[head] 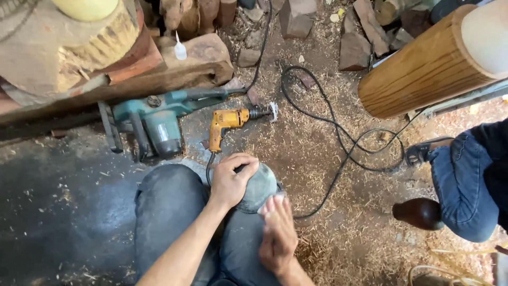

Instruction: Hand sanding a small, rounded wooden object with a piece of sandpaper to smooth the surface.

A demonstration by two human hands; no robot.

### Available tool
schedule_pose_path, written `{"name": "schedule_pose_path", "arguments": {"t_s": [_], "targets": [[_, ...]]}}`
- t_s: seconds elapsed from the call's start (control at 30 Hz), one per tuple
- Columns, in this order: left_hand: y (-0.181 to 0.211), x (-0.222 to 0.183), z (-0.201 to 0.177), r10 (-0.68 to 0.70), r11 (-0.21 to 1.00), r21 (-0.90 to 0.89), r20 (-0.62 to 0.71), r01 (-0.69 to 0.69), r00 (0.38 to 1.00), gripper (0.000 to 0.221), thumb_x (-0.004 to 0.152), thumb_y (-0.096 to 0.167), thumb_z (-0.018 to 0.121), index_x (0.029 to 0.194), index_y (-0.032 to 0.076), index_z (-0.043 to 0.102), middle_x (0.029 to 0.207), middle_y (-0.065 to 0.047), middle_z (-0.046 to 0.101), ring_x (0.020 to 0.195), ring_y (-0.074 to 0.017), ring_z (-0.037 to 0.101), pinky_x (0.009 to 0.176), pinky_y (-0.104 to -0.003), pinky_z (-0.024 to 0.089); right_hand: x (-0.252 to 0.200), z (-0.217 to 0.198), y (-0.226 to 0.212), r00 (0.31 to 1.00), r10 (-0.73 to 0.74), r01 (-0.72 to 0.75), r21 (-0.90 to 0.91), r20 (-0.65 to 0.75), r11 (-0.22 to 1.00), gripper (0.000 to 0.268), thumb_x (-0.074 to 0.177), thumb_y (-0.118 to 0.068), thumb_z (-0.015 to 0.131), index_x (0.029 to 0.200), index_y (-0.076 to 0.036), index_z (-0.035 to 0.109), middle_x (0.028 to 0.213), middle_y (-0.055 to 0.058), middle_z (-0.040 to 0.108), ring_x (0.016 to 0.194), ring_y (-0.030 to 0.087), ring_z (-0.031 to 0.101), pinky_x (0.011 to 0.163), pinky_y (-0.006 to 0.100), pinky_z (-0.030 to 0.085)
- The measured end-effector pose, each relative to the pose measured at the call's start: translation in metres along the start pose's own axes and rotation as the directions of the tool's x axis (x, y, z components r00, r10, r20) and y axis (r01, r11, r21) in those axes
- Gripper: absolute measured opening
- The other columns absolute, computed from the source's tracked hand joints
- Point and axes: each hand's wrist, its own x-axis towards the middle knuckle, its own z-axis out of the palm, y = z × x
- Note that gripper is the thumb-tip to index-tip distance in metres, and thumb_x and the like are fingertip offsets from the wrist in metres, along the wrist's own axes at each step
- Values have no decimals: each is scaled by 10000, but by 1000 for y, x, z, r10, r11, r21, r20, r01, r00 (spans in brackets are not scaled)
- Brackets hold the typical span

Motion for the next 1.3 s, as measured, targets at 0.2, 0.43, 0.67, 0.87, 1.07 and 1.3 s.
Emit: {"name": "schedule_pose_path", "arguments": {"t_s": [0.2,0.43,0.67,0.87,1.07,1.3], "targets": [[-1,-2,1,67,996,-65,-8,-68,998,167,859,224,751,947,112,838,1045,-39,815,1017,-161,740,935,-301,549,44,3,-17,995,97,-95,-57,29,994,359,1063,-41,386,1298,91,624,1405,252,605,1381,369,565,1274,561,329],[3,-4,3,28,1000,-3,9,-28,1000,224,875,287,724,988,130,838,1065,-26,811,1040,-169,728,949,-321,535,38,1,5,999,44,-39,-146,30,989,437,1087,-165,309,1291,64,619,1351,258,634,1347,395,583,1224,574,386],[-4,0,6,-37,998,-47,-53,35,998,220,877,288,717,998,151,839,1087,-14,818,1038,-157,740,963,-304,546,76,1,-47,982,-190,188,101,16,977,456,1092,-108,230,841,12,592,797,178,576,761,310,577,805,484,461],[18,-34,-5,11,990,142,-18,-8,1000,493,959,396,647,1317,60,689,1313,-256,625,1329,-498,489,1171,-591,308,85,9,54,926,282,-346,260,251,902,340,1040,-182,501,1156,-8,769,1202,193,756,1189,355,685,1020,491,527],[-6,-7,1,266,955,-155,67,-254,961,361,894,208,708,1191,5,690,1245,-249,686,1241,-463,610,1078,-537,436,93,2,57,894,305,-409,324,327,853,316,1036,-154,517,1128,10,771,1165,198,763,1198,339,679,1021,501,525],[-17,-10,7,68,989,-138,97,-55,993,285,912,175,661,1156,98,787,1306,-64,723,1258,-195,643,1110,-340,458,2,-2,-2,1000,15,-13,118,-21,993,258,1053,-52,462,1238,79,584,1362,335,592,1353,500,564,1201,637,455]]}}
